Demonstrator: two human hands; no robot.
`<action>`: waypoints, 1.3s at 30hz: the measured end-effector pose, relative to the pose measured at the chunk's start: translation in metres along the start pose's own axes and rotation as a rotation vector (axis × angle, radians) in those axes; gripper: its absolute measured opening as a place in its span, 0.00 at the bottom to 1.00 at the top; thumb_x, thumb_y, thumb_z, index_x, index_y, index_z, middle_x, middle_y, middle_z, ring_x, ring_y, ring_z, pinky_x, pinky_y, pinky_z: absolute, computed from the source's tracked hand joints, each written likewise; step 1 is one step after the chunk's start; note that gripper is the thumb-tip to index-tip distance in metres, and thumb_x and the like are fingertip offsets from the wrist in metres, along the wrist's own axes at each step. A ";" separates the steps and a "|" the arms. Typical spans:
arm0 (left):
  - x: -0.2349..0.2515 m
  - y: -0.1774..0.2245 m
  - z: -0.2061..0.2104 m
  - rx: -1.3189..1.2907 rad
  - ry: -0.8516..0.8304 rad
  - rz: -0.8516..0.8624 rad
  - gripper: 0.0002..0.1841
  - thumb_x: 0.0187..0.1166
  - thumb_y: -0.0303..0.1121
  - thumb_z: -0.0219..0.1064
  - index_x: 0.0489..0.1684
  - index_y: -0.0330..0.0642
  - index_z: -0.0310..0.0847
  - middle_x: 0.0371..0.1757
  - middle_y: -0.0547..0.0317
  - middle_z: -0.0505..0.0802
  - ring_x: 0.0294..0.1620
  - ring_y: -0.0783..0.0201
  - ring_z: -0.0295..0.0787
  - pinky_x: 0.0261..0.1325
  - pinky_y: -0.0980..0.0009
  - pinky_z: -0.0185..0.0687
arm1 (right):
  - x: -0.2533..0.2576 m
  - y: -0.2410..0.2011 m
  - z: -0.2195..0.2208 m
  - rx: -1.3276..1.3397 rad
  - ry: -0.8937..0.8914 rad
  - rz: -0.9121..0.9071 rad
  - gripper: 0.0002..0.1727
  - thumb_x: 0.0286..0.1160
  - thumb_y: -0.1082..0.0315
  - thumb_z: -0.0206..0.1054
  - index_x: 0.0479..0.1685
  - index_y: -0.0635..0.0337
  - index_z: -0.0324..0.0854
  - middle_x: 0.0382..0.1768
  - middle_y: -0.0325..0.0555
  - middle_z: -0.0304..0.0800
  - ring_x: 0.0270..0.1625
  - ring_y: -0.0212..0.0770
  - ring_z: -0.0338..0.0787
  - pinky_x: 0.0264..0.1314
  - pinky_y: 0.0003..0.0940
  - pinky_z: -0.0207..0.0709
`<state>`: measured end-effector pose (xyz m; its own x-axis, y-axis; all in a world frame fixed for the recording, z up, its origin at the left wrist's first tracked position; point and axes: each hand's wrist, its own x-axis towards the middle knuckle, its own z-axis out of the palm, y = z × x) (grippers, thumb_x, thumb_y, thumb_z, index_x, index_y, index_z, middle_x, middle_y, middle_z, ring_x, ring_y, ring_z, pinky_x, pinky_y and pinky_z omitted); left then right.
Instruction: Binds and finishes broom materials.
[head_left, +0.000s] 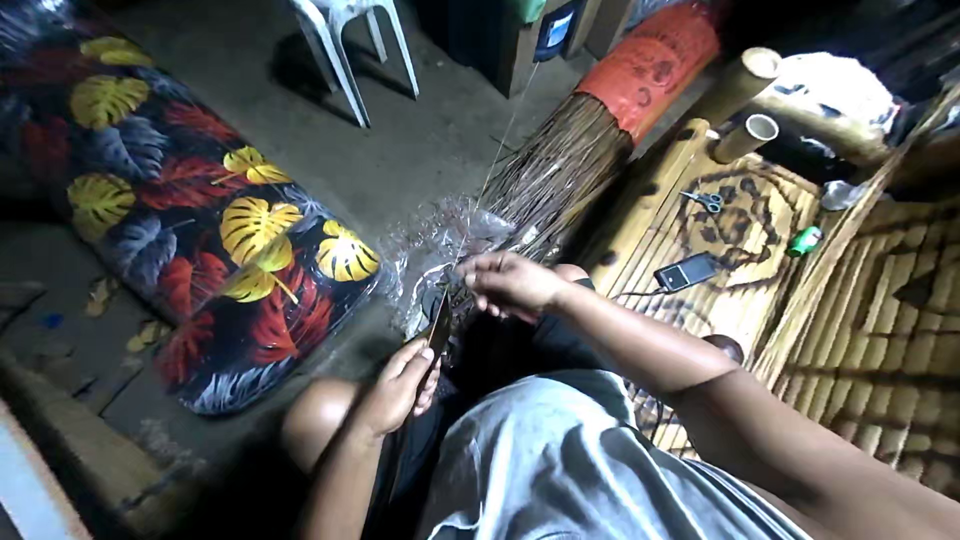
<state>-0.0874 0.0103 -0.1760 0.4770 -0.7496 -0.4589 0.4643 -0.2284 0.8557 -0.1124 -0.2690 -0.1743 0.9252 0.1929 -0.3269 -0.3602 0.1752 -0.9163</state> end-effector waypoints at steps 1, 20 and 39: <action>0.000 0.000 0.000 0.015 0.008 -0.009 0.15 0.93 0.40 0.41 0.44 0.47 0.74 0.22 0.69 0.75 0.13 0.75 0.70 0.15 0.81 0.70 | 0.001 0.007 0.007 0.002 -0.042 0.017 0.18 0.91 0.61 0.55 0.70 0.58 0.80 0.26 0.43 0.83 0.20 0.32 0.80 0.23 0.26 0.79; -0.002 -0.002 0.000 0.031 0.086 -0.006 0.18 0.94 0.41 0.40 0.43 0.46 0.74 0.23 0.69 0.75 0.14 0.75 0.70 0.16 0.81 0.71 | 0.045 -0.030 -0.021 0.126 0.295 -0.201 0.18 0.92 0.64 0.54 0.70 0.64 0.76 0.28 0.43 0.82 0.22 0.34 0.81 0.25 0.28 0.80; 0.000 0.003 -0.001 -0.137 0.027 -0.009 0.19 0.95 0.39 0.36 0.38 0.48 0.72 0.19 0.72 0.69 0.10 0.78 0.60 0.11 0.84 0.59 | 0.016 0.021 0.026 -0.133 -0.079 -0.328 0.15 0.88 0.63 0.58 0.34 0.63 0.82 0.21 0.41 0.86 0.18 0.31 0.81 0.19 0.27 0.74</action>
<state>-0.0854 0.0099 -0.1735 0.4911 -0.7305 -0.4745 0.5653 -0.1473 0.8117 -0.1080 -0.2367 -0.1928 0.9749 0.2225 0.0033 -0.0226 0.1136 -0.9933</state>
